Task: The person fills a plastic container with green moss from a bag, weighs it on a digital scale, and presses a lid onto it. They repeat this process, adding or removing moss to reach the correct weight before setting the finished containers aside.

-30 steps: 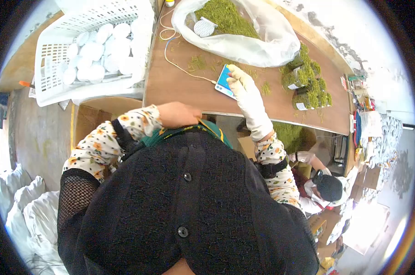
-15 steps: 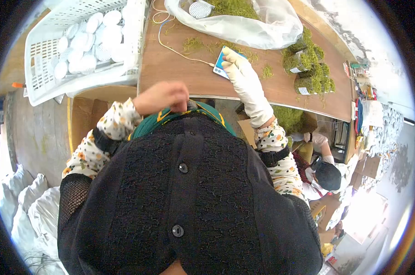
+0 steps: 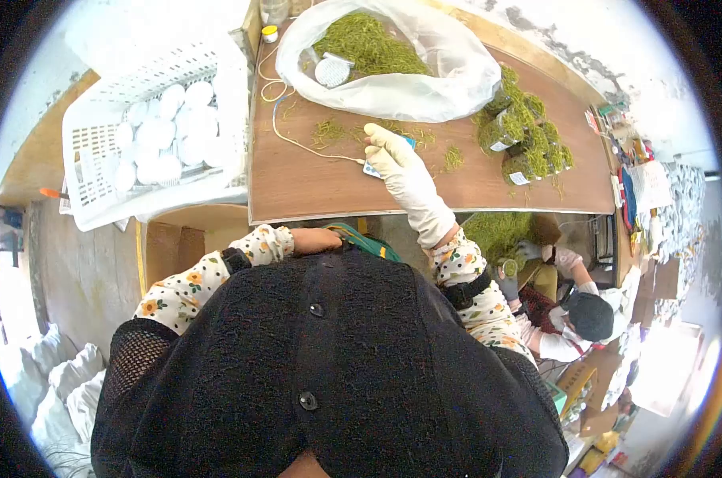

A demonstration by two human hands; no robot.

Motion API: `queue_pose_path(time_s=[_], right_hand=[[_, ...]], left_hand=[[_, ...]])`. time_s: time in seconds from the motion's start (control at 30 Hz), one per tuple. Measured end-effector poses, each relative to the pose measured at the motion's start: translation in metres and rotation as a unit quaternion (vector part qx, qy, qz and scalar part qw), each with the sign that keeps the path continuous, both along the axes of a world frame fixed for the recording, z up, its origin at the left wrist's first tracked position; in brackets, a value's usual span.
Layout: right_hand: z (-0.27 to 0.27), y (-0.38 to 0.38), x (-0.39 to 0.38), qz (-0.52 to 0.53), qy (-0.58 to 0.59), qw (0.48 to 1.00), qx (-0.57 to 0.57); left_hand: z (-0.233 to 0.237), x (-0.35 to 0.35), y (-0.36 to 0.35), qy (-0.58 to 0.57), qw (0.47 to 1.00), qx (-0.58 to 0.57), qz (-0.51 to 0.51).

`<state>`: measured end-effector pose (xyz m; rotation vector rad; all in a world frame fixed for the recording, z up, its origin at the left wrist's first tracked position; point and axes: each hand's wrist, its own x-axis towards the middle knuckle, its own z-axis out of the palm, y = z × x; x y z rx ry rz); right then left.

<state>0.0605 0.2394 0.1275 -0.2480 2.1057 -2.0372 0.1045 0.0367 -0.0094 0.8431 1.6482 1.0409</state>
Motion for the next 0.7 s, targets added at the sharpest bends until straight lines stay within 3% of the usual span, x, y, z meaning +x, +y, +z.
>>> queue_pose_path(time_s=[0.07, 0.17, 0.2, 0.23, 0.3, 0.33, 0.4, 0.43, 0.47, 0.5, 0.57, 0.6, 0.63, 0.7], right_hand=[[0.002, 0.006, 0.003, -0.014, -0.006, 1.0, 0.008], [0.007, 0.015, 0.005, -0.028, -0.001, 1.0, -0.006], [0.01, 0.021, 0.006, -0.035, 0.005, 0.999, -0.014], [0.003, 0.031, 0.004, -0.031, 0.029, 0.999, -0.011], [-0.004, 0.048, 0.009, -0.051, 0.024, 0.998, 0.006], [-0.014, 0.059, 0.012, -0.071, 0.044, 0.996, 0.023], [-0.021, 0.079, 0.023, -0.08, 0.019, 0.997, 0.013], [0.001, 0.084, 0.032, -0.048, 0.044, 0.998, -0.017], [-0.016, 0.095, 0.038, -0.084, 0.033, 0.995, -0.036], [-0.04, 0.109, 0.045, -0.128, 0.021, 0.99, -0.054], [-0.046, 0.126, 0.055, -0.148, -0.01, 0.986, -0.075], [-0.052, 0.132, 0.058, -0.166, 0.014, 0.984, -0.062], [-0.058, 0.138, 0.06, -0.18, 0.036, 0.982, -0.048], [-0.057, 0.148, 0.063, -0.208, 0.014, 0.976, -0.06]], left_hand=[[-0.008, -0.001, 0.008, 0.047, 0.996, -0.081, 0.016], [0.002, -0.005, 0.015, -0.035, 0.981, -0.182, 0.057], [0.004, -0.001, 0.017, -0.114, 0.981, -0.127, 0.091], [0.008, -0.001, 0.021, -0.198, 0.964, -0.144, 0.101], [0.006, 0.0, 0.032, -0.275, 0.941, -0.137, 0.14], [-0.012, 0.002, 0.036, -0.284, 0.939, -0.054, 0.185], [-0.025, 0.015, 0.041, -0.161, 0.953, 0.123, 0.224], [-0.033, 0.017, 0.047, -0.047, 0.974, 0.136, 0.172], [-0.042, 0.019, 0.053, 0.071, 0.977, 0.15, 0.131], [-0.065, 0.017, 0.067, 0.171, 0.98, 0.09, 0.042], [-0.061, 0.031, 0.087, 0.144, 0.981, 0.068, 0.107], [-0.089, 0.026, 0.092, 0.283, 0.955, 0.09, 0.016], [-0.116, 0.029, 0.089, 0.255, 0.965, 0.067, -0.004], [-0.066, 0.025, 0.104, 0.203, 0.978, 0.027, -0.046]])
